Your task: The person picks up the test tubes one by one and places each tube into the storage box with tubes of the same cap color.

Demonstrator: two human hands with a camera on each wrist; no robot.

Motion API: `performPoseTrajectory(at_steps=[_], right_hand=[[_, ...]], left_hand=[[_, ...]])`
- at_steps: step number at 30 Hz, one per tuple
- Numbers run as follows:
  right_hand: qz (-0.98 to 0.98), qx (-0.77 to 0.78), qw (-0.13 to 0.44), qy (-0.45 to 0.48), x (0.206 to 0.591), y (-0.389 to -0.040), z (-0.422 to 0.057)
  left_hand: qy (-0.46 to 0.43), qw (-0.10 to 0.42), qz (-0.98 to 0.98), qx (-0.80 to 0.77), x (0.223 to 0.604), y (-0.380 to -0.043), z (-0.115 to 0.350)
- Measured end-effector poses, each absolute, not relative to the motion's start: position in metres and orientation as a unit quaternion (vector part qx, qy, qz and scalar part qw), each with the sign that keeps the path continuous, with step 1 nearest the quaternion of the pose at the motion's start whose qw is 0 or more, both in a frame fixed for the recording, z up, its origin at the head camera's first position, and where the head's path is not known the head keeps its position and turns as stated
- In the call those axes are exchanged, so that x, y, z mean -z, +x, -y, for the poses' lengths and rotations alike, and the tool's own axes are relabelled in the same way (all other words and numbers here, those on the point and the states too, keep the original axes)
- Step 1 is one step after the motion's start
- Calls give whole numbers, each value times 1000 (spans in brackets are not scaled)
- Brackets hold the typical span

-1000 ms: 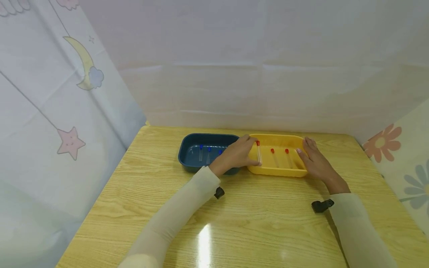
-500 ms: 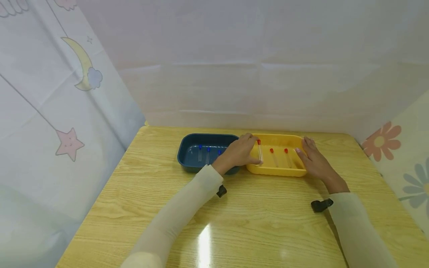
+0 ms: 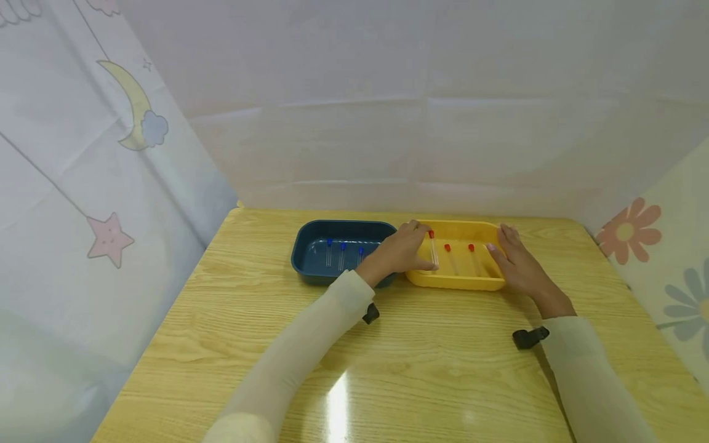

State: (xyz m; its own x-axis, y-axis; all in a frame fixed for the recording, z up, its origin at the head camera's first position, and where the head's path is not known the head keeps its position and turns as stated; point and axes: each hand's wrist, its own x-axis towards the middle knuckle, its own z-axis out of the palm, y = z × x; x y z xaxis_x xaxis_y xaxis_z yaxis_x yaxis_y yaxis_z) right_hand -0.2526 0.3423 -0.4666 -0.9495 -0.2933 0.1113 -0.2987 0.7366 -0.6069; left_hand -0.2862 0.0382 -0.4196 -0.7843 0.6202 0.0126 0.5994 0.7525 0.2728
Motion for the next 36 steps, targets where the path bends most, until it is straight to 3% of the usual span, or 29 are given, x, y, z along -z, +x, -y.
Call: performPoseTrajectory(at_steps=[18,36], right_hand=[[936,-318,-4,152,467,-253,-343],[936,-319,-8,150,466,-252,-342]], left_hand=[[311,78,-936,-147,420,-291,-48],[311,85,-940,-115,428,-301,-59]])
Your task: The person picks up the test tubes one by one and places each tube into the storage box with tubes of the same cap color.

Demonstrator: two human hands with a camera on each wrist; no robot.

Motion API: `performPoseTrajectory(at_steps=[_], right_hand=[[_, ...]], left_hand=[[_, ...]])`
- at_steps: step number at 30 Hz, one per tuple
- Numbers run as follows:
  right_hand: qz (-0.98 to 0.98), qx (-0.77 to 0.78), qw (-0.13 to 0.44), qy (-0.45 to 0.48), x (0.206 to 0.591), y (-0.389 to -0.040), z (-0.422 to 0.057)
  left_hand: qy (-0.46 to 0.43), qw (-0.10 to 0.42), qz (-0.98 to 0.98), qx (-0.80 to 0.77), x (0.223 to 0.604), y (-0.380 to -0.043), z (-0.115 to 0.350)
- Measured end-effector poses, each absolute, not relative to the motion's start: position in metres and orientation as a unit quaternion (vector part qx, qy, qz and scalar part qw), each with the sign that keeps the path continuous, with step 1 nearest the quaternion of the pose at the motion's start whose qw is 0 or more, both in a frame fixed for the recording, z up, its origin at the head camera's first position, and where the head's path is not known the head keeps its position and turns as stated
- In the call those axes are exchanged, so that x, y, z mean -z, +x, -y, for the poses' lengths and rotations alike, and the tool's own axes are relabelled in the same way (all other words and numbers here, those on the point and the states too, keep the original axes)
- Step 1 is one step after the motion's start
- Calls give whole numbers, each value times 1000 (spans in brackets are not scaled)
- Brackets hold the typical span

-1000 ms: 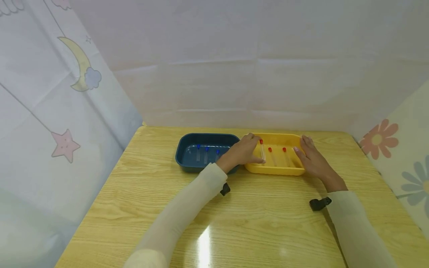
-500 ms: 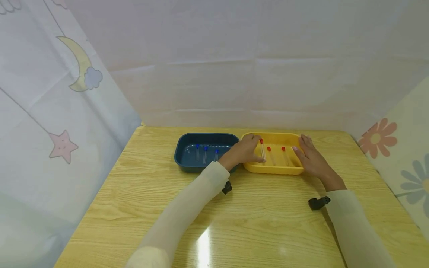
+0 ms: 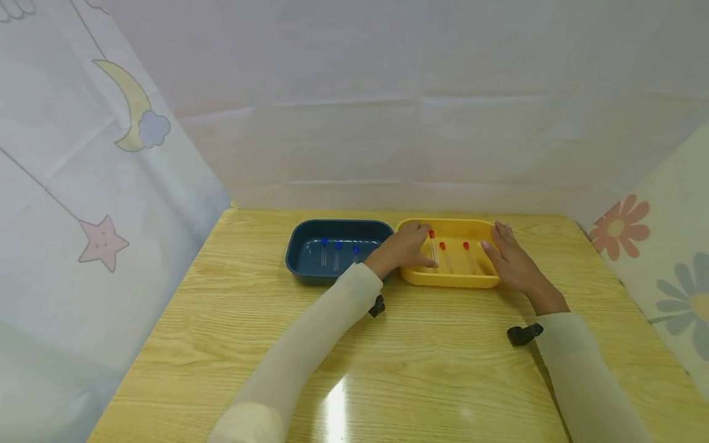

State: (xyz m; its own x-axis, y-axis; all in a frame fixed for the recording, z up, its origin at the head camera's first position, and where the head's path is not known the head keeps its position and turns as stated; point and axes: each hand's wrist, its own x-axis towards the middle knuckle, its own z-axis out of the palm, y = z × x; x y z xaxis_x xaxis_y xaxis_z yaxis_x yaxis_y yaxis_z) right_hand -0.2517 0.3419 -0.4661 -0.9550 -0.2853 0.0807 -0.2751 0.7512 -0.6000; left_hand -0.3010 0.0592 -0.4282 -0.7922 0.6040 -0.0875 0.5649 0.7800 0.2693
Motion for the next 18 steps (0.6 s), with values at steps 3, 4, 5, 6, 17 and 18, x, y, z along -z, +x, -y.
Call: performPoseTrajectory(at_steps=[3,4,5,6,17,18], right_hand=[[-936,318,5,-151,466,-251,-342],[-936,318,6,-150,466,-251,-342],[-936,318,6,-150,465,-251,-342],[-936,318,7,-149,465,-251,-341],[-936,319,8,-149,465,-253,-341],[-936,319,7,-148,465,-253,-341]], left_hand=[[309,91,-941,-107,429,-302,-61],[309,93,-941,-103,429,-302,-62],[308,93,-941,-100,430,-302,-63],[309,93,-941,-96,430,-302,-63],[326,81,-940,-49,433,-302,-70],[328,81,-940,-47,434,-302,-71]])
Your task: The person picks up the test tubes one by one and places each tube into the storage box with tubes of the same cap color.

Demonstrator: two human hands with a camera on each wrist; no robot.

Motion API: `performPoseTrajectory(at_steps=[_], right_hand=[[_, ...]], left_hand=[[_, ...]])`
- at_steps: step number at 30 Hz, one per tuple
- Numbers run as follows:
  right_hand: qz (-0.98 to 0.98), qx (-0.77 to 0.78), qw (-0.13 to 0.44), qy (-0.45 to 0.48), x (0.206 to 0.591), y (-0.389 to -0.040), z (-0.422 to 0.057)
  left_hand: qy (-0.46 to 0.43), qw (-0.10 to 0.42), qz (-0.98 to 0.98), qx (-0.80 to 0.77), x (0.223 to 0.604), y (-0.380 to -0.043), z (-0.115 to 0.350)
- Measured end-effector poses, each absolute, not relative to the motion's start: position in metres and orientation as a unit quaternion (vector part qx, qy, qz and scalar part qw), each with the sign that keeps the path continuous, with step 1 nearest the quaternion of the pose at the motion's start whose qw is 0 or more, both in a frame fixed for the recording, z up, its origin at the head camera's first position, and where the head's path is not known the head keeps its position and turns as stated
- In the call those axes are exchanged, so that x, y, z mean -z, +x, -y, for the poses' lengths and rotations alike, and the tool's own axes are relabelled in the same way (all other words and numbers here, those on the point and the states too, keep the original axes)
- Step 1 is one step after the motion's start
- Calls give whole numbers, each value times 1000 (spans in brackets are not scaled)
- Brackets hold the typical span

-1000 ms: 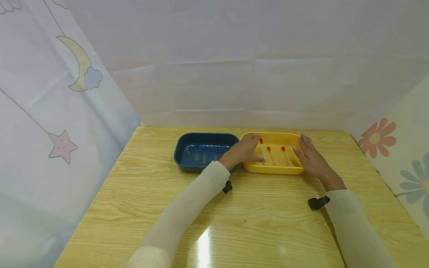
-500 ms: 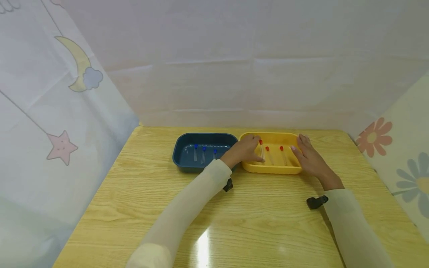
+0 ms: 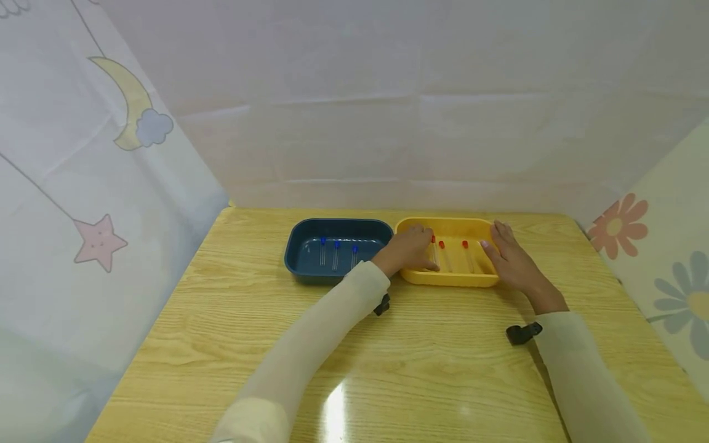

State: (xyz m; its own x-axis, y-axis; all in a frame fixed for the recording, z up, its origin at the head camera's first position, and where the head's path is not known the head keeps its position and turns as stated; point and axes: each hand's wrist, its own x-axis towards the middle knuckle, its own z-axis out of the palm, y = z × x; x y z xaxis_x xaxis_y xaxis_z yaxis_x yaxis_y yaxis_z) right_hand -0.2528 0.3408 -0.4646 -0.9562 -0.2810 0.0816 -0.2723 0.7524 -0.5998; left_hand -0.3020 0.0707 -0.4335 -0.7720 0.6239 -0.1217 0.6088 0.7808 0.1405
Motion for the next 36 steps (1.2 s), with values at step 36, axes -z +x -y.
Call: performPoseTrajectory(at_steps=[36], right_hand=[[-937,319,6,-143,463,-251,-339]], left_hand=[[301,76,-951,9,446,-305,-88]])
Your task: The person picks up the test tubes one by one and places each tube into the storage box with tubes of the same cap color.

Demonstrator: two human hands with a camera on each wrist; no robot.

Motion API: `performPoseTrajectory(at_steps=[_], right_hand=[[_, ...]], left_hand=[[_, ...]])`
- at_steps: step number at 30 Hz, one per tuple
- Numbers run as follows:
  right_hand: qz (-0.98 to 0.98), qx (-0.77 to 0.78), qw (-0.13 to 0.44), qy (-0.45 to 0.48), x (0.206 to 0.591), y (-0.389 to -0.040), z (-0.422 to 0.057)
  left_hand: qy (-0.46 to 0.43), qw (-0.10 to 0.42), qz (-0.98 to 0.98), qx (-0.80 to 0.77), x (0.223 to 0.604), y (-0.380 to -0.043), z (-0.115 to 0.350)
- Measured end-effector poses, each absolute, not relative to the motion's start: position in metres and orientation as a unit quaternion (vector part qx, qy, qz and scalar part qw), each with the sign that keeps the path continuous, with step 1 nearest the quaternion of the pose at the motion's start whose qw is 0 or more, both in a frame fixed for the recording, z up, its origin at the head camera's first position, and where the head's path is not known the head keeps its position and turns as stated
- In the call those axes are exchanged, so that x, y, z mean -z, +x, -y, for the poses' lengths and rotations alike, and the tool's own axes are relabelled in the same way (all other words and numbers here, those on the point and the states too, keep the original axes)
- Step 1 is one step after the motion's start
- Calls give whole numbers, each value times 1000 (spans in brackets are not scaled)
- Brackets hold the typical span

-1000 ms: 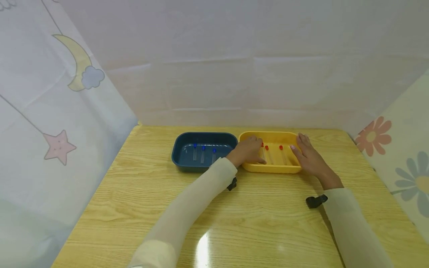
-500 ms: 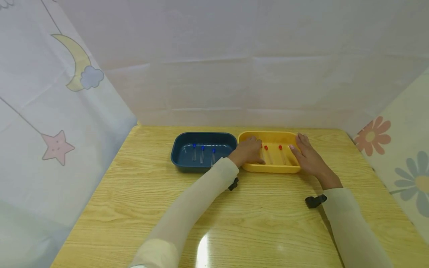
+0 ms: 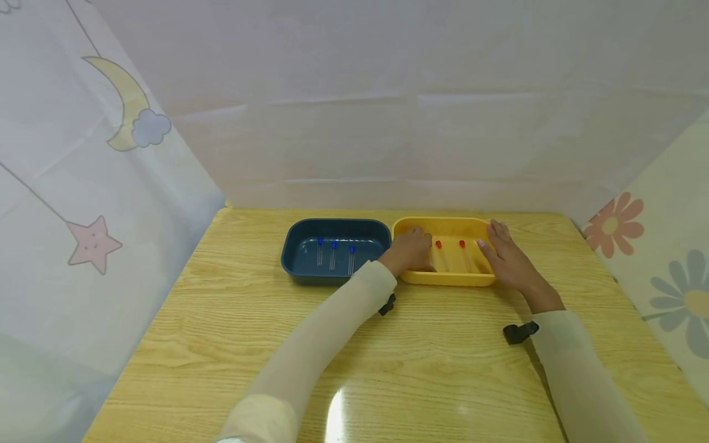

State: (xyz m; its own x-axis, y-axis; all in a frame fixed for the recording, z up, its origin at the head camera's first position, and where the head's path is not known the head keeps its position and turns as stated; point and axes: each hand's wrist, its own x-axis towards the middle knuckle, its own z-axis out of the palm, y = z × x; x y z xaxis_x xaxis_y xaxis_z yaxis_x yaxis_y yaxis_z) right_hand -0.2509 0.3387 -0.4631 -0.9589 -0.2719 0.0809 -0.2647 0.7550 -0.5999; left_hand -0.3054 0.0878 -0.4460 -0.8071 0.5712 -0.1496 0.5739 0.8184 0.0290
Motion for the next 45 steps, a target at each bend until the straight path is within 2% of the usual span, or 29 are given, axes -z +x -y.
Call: performPoseTrajectory(at_steps=[28,39,45], right_hand=[[-935,324,3,-146,467,-250,-337],[-934,326,4,-147,462,-250,-337],[-934,327,9,-145,462,-251,-341]], left_hand=[[307,78,-948,14,442,-303,-84],[299,54,-953,5,425,-297,-77],[303,11,-953,14,416,-293,-72]])
